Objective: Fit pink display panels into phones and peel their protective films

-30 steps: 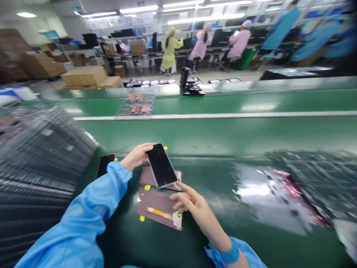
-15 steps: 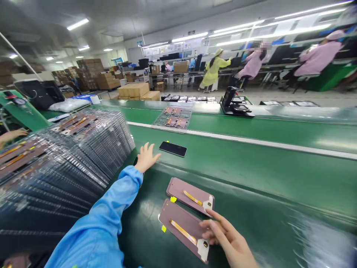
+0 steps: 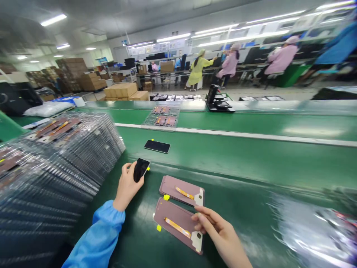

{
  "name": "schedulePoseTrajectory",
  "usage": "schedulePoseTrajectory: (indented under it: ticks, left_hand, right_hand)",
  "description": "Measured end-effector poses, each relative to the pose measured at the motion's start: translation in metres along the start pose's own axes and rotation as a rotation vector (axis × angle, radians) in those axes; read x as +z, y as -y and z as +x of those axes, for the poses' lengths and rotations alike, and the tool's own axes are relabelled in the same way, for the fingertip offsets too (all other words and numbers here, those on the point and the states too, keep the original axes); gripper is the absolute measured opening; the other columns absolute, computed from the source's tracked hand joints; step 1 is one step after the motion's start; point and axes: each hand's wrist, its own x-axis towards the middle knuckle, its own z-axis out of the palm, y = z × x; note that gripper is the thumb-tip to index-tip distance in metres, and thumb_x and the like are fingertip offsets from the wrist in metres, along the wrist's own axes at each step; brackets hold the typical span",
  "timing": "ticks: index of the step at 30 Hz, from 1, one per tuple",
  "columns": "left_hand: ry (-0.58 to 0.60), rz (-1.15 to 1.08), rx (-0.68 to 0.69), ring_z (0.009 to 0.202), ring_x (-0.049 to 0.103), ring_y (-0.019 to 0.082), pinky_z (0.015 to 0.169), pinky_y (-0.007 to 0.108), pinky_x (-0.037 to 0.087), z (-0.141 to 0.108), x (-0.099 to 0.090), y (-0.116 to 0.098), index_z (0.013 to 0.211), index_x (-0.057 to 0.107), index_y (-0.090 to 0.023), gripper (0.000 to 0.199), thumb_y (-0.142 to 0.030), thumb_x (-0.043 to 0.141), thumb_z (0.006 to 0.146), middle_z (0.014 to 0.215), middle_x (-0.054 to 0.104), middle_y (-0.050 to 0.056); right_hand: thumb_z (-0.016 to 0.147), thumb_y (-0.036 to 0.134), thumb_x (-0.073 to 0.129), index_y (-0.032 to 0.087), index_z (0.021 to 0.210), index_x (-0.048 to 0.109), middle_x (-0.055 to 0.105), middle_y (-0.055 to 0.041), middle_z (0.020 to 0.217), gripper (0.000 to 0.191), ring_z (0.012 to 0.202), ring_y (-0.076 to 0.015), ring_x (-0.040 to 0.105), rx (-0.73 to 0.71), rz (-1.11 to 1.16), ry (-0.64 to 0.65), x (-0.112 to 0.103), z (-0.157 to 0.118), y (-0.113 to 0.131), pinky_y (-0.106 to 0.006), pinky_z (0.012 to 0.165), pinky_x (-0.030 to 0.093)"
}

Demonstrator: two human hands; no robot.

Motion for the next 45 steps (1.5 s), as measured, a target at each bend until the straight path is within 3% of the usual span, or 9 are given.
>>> schedulePoseTrajectory:
  ticks: [6, 10, 13, 18, 22, 24, 29, 36, 45]
  left_hand:
    - [0.116, -0.408, 0.51, 0.125, 0.053, 0.027, 0.103, 0.041, 0.05, -0.058, 0.001, -0.078, 0.14, 0.04, -0.029, 0.064, -0.023, 0.063, 0.08, 0.135, 0.041, 0.011]
    - [0.245, -0.56, 0.57, 0.134, 0.046, 0.032, 0.109, 0.049, 0.044, -0.077, 0.013, -0.095, 0.146, 0.035, -0.037, 0.076, -0.022, 0.068, 0.079, 0.143, 0.04, 0.011]
    - [0.511, -0.785, 0.336, 0.137, 0.042, 0.036, 0.112, 0.053, 0.038, -0.069, 0.014, -0.095, 0.148, 0.037, -0.032, 0.083, -0.038, 0.076, 0.075, 0.147, 0.043, 0.013]
    - [1.294, -1.432, -0.254, 0.116, 0.063, 0.032, 0.102, 0.049, 0.047, -0.062, 0.009, -0.102, 0.14, 0.053, -0.019, 0.076, -0.072, 0.044, 0.087, 0.118, 0.07, 0.017]
    - [1.565, -1.665, -0.639, 0.092, 0.074, 0.029, 0.082, 0.04, 0.057, -0.077, 0.017, -0.108, 0.124, 0.067, -0.01, 0.088, -0.082, 0.04, 0.08, 0.105, 0.075, 0.02]
    - [1.619, -1.678, -0.717, 0.081, 0.075, 0.026, 0.078, 0.036, 0.058, -0.081, 0.022, -0.105, 0.121, 0.068, -0.005, 0.093, -0.083, 0.036, 0.081, 0.099, 0.076, 0.021]
    - [1.634, -1.678, -0.727, 0.08, 0.076, 0.026, 0.08, 0.037, 0.058, -0.08, 0.029, -0.097, 0.123, 0.067, -0.005, 0.09, -0.08, 0.035, 0.084, 0.097, 0.076, 0.022]
    - [1.628, -1.796, -0.73, 0.092, 0.072, 0.026, 0.08, 0.04, 0.059, -0.081, 0.02, -0.107, 0.123, 0.067, -0.004, 0.087, -0.07, 0.019, 0.094, 0.119, 0.069, 0.019]
    - [1.705, -1.676, -0.696, 0.08, 0.074, 0.024, 0.076, 0.033, 0.058, -0.081, 0.013, -0.102, 0.121, 0.068, -0.004, 0.09, -0.079, 0.034, 0.085, 0.097, 0.075, 0.017]
  right_hand:
    - [0.076, 0.063, 0.072, 0.019, 0.11, 0.073, 0.075, -0.0128, 0.101, 0.056, 0.084, -0.0244, 0.07, -0.082, 0.152, -0.125, 0.004, 0.002, 0.035, -0.035, 0.07, 0.058]
    - [0.081, 0.06, 0.068, 0.019, 0.11, 0.074, 0.074, -0.0065, 0.084, 0.05, 0.072, -0.0188, 0.067, -0.124, 0.192, -0.058, -0.004, 0.0, 0.043, -0.032, 0.067, 0.055]
    - [0.088, 0.055, 0.062, 0.017, 0.103, 0.076, 0.069, -0.0042, 0.073, 0.043, 0.065, -0.0159, 0.062, -0.151, 0.122, -0.013, -0.01, -0.004, 0.041, -0.03, 0.064, 0.053]
    - [0.091, 0.055, 0.058, 0.017, 0.099, 0.077, 0.065, -0.0026, 0.067, 0.043, 0.056, -0.0143, 0.058, -0.074, 0.174, 0.16, -0.009, -0.009, 0.04, -0.028, 0.056, 0.049]
    - [0.091, 0.056, 0.056, 0.018, 0.1, 0.076, 0.067, -0.004, 0.076, 0.044, 0.058, -0.0137, 0.056, -0.111, 0.108, 0.148, -0.006, -0.009, 0.047, -0.026, 0.056, 0.047]
    - [0.088, 0.056, 0.061, 0.018, 0.09, 0.076, 0.067, -0.0049, 0.085, 0.04, 0.059, -0.0128, 0.056, -0.143, 0.094, 0.085, -0.007, -0.008, 0.048, -0.025, 0.053, 0.047]
    - [0.085, 0.056, 0.065, 0.015, 0.074, 0.07, 0.053, 0.0017, 0.058, 0.043, 0.046, -0.0073, 0.046, -0.084, 0.152, 0.074, -0.013, -0.004, 0.038, -0.019, 0.042, 0.035]
    - [0.079, 0.052, 0.073, 0.014, 0.089, 0.074, 0.062, -0.0001, 0.054, 0.04, 0.044, -0.0089, 0.053, 0.0, 0.263, 0.098, -0.017, -0.006, 0.03, -0.02, 0.042, 0.035]
    - [0.082, 0.049, 0.072, 0.015, 0.088, 0.075, 0.062, 0.001, 0.055, 0.034, 0.046, -0.0084, 0.053, 0.026, 0.231, 0.067, -0.016, -0.008, 0.03, -0.02, 0.046, 0.038]
